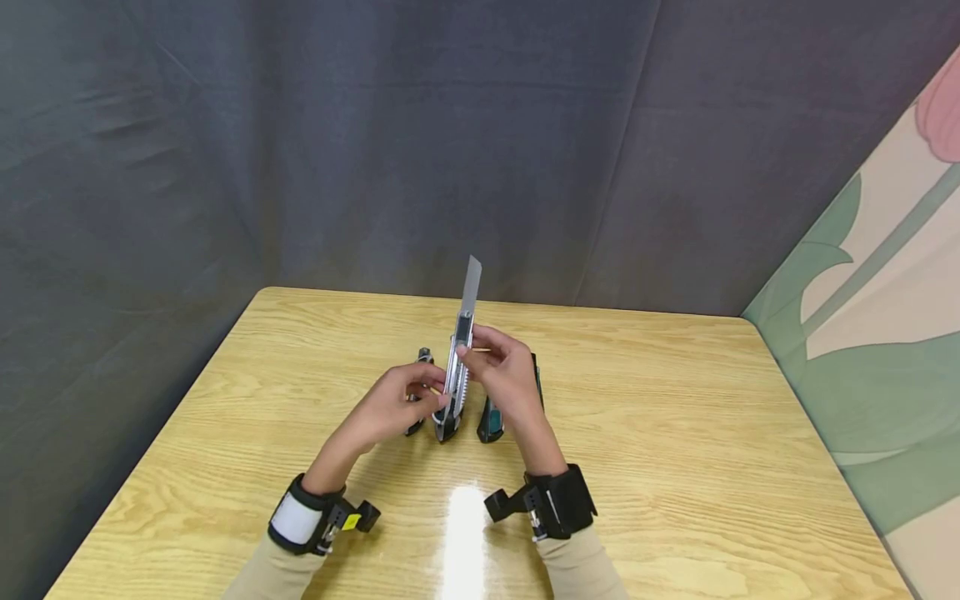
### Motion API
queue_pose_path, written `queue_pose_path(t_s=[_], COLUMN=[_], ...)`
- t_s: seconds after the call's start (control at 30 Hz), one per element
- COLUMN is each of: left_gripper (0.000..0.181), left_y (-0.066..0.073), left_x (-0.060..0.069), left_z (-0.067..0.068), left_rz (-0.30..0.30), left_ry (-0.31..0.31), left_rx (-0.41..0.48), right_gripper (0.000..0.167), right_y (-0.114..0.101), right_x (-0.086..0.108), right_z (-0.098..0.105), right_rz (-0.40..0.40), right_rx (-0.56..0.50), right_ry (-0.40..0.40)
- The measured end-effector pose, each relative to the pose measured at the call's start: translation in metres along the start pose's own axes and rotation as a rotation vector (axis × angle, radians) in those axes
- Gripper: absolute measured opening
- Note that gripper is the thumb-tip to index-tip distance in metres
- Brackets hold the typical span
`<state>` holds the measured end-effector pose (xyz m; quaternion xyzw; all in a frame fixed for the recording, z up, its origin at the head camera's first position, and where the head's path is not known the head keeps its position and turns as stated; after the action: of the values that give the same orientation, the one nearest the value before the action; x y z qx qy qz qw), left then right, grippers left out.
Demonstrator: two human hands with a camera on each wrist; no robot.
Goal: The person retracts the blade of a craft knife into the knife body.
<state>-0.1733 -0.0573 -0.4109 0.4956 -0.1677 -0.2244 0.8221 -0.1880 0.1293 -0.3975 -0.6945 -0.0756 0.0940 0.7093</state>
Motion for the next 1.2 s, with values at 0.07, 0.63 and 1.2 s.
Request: queue_pose_path(t_s=[0.07, 0.63, 1.2], left_gripper=[0.023, 0.022, 0.023], left_y=[-0.0005, -0.0009, -0.0030], left_x=[-0.0002, -0.0014, -0.0019], left_z=[0.0000, -0.0024, -0.0024], left_rz=[-0.001, -0.010, -0.020], left_ry=[-0.001, -0.021, -0.023], left_rx=[0.009, 0.030, 0.058], right_gripper=[0.036, 0.043, 0.036], right_y=[-0.0004, -0.0026, 0.0009], right_x=[0.0005, -0.0012, -0.0023], right_z=[-0.0006, -0.0001, -0.0037], right_rz=[-0.002, -0.079, 0.013], right_rx=[-0.001, -0.042, -0.044], right_ry=[-0.009, 0.125, 0.134])
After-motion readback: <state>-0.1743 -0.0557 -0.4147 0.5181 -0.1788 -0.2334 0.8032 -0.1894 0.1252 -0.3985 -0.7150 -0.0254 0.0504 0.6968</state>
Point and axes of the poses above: each hand's wrist, its own x-axis away from the middle knuckle, its own z-axis out of the back of the hand, y = z × x, the point moved 1 cm from there along -x, towards the middle knuckle, and after that the axes turned 10 degrees about -y, right-handed, at the moved point
